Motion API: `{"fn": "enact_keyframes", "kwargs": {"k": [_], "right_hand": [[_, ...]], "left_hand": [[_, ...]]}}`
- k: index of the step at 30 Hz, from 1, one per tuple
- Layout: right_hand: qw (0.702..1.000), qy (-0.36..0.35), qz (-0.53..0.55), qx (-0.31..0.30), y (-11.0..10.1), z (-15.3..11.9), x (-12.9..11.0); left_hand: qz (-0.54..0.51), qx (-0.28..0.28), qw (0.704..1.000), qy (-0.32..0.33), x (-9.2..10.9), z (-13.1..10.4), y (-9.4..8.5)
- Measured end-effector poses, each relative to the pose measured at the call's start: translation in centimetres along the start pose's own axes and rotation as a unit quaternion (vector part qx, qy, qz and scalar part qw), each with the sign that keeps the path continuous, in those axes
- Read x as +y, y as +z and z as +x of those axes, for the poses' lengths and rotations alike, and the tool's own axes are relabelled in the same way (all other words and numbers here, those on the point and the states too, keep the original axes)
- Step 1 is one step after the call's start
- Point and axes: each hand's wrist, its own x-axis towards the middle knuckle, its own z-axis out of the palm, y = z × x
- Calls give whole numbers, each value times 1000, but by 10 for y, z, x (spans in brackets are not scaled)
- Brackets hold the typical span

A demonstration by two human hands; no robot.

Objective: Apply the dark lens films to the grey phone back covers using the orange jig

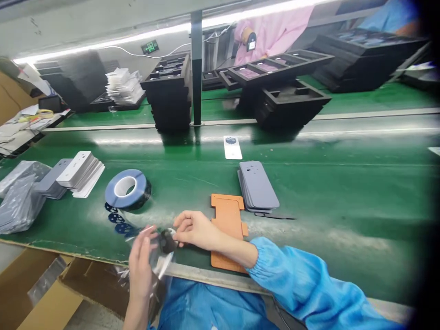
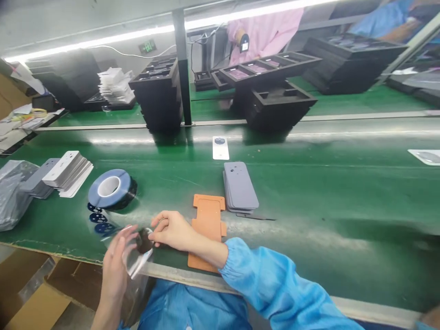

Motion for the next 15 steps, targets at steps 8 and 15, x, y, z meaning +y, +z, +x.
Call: {"fn": "enact_keyframes", "kwargs": {"k": [8,15], "right_hand": [[935,-42,-242,257,-108,-72,-6],[890,-50,-322,319,-128,-77,2]], "left_hand": [[101,117,878,453,19,-20,25],[252,-313,866,298,5,-27,116]]}}
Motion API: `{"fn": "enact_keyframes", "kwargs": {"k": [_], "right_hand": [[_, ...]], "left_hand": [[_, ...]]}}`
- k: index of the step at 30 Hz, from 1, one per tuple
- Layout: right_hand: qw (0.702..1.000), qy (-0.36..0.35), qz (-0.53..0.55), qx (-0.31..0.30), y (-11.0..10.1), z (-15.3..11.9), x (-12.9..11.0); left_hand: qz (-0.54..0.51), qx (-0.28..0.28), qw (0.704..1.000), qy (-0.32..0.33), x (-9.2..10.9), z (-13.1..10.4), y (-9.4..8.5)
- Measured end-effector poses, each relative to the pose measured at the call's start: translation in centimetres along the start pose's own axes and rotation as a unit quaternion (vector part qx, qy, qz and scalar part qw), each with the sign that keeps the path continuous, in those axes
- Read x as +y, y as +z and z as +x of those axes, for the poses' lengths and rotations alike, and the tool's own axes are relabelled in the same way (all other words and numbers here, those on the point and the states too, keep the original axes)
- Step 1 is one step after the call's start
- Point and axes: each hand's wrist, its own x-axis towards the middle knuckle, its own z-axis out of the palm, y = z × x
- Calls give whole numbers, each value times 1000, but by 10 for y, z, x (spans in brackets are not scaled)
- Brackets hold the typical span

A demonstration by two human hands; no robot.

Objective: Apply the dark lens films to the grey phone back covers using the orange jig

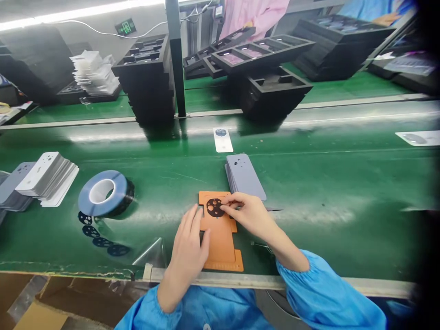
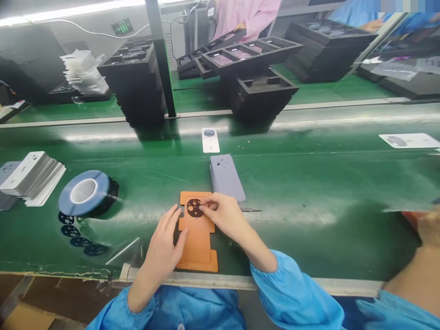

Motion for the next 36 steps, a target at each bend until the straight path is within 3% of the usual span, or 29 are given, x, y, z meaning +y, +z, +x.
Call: {"fn": "enact_keyframes", "kwargs": {"k": [4,12,16,23,36], "right_hand": [[1000,7,1,-5,6,-3,4],[995,48,66,-60,16,-7,9],[996,47,57,-59,16,-8,9],[998,25,37,-47,13,-8,6],[999,-21,-4,-31,15,-8,9]], "left_hand": [[2,-21,1000,-6,-18,4,18],[-40,31,998,-48,-13,-15,8],[-74,54,990,-105,-9,-1,4],[-140,15,970,-196,-9,32,3],[-126,30,961,-244,-8,38,10]]}}
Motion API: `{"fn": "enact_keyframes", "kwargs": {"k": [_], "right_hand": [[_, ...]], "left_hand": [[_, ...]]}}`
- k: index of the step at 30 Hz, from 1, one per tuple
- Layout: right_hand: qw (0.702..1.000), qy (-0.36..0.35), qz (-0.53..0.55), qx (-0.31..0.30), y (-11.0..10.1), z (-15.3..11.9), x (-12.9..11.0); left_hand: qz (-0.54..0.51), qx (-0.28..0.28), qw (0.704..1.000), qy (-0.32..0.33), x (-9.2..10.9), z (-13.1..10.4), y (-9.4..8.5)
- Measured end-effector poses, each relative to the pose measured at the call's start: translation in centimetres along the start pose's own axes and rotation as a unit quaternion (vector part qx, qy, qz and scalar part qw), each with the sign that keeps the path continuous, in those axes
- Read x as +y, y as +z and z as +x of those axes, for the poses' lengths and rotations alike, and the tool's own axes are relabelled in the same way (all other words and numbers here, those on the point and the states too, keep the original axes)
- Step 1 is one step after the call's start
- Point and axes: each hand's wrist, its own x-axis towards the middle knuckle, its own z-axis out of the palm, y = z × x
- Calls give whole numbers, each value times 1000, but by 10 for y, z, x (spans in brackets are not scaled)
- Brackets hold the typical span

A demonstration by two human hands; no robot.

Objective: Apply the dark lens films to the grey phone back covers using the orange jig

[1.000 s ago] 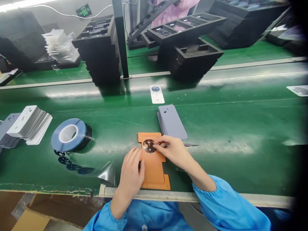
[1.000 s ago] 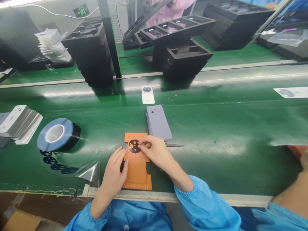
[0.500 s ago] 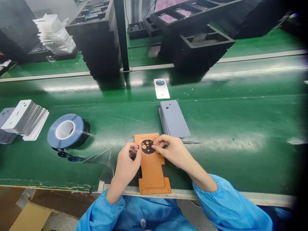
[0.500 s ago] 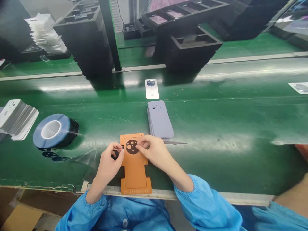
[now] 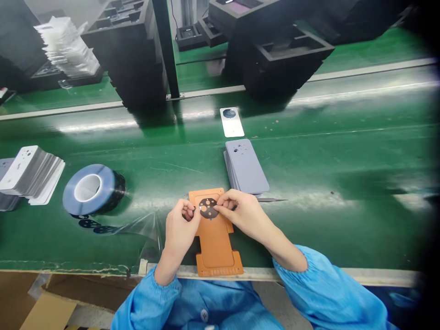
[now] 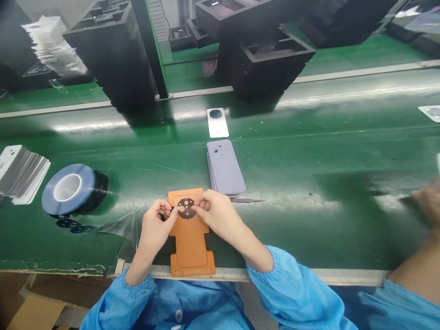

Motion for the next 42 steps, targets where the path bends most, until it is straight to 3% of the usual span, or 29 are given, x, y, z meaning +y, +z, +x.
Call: {"fn": "enact_keyframes", "kwargs": {"k": [10,18,22,26,34,38,42], "right_hand": [[1000,20,3,-16,-9,-5,-1],[998,-57,-38,15,-6,-10,1],[988,-87,-129,-20,-2,-11,-1],[978,-66,-195,-43,0,-11,-4],[982,-65,-177,-7,0,-14,-10],[982,-98,-158,20,-19,-9,-14],[958,-97,-261,66,-60,34,-9]], "left_hand": [[19,-11,1000,1,1,-1,0],[48,-13,999,-2,3,-1,0],[47,-10,999,2,2,-1,1],[52,-6,999,7,0,-1,0],[64,-8,998,25,-2,-3,-1],[85,-6,996,26,-6,-3,1],[101,-6,995,22,-9,-5,1]]}}
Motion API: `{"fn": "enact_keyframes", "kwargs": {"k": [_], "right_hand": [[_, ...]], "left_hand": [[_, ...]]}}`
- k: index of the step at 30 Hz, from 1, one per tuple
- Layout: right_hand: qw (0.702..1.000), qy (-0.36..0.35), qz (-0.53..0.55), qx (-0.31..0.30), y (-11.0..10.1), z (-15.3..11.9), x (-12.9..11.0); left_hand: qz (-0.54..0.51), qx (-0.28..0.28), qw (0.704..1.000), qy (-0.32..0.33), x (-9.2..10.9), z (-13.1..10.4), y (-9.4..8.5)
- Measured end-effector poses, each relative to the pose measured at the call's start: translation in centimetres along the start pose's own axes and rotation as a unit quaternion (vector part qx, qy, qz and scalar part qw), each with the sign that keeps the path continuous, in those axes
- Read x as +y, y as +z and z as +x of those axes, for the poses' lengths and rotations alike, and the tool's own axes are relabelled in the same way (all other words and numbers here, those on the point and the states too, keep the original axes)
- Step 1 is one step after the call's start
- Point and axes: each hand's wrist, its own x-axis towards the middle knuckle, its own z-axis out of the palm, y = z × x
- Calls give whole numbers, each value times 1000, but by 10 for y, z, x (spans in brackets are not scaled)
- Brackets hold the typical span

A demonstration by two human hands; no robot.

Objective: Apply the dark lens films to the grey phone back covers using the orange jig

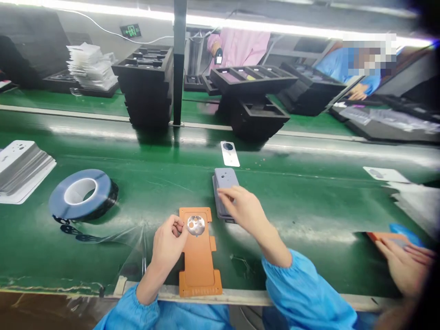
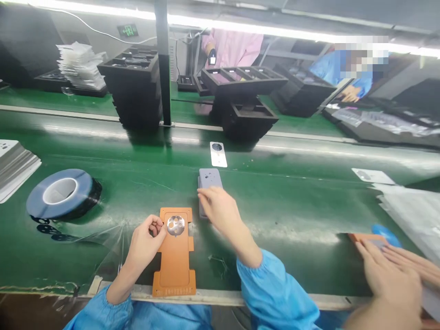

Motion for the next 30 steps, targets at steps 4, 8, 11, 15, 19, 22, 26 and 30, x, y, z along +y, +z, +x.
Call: {"fn": "enact_keyframes", "kwargs": {"k": [4,8,11,15,19,22,26,30], "right_hand": [[997,12,-67,-48,-16,61,40],[995,6,-63,-78,-17,92,61],[996,-4,-39,-75,-16,96,66],[999,12,-4,-32,-30,91,67],[982,40,183,26,-61,69,46],[950,71,300,43,-70,37,9],[937,80,339,-5,-40,-10,-43],[942,45,328,-58,0,-38,-64]], "left_hand": [[9,-7,1000,16,-1,-4,-3],[-12,-4,998,57,0,-16,-11],[-29,16,995,91,-2,-31,-16],[-50,48,989,134,-14,-56,-19],[-79,50,989,118,-28,-75,-17],[-110,3,991,79,-31,-84,-17],[-132,-49,987,80,-30,-90,-17],[-138,-67,985,76,-30,-90,-17]]}}
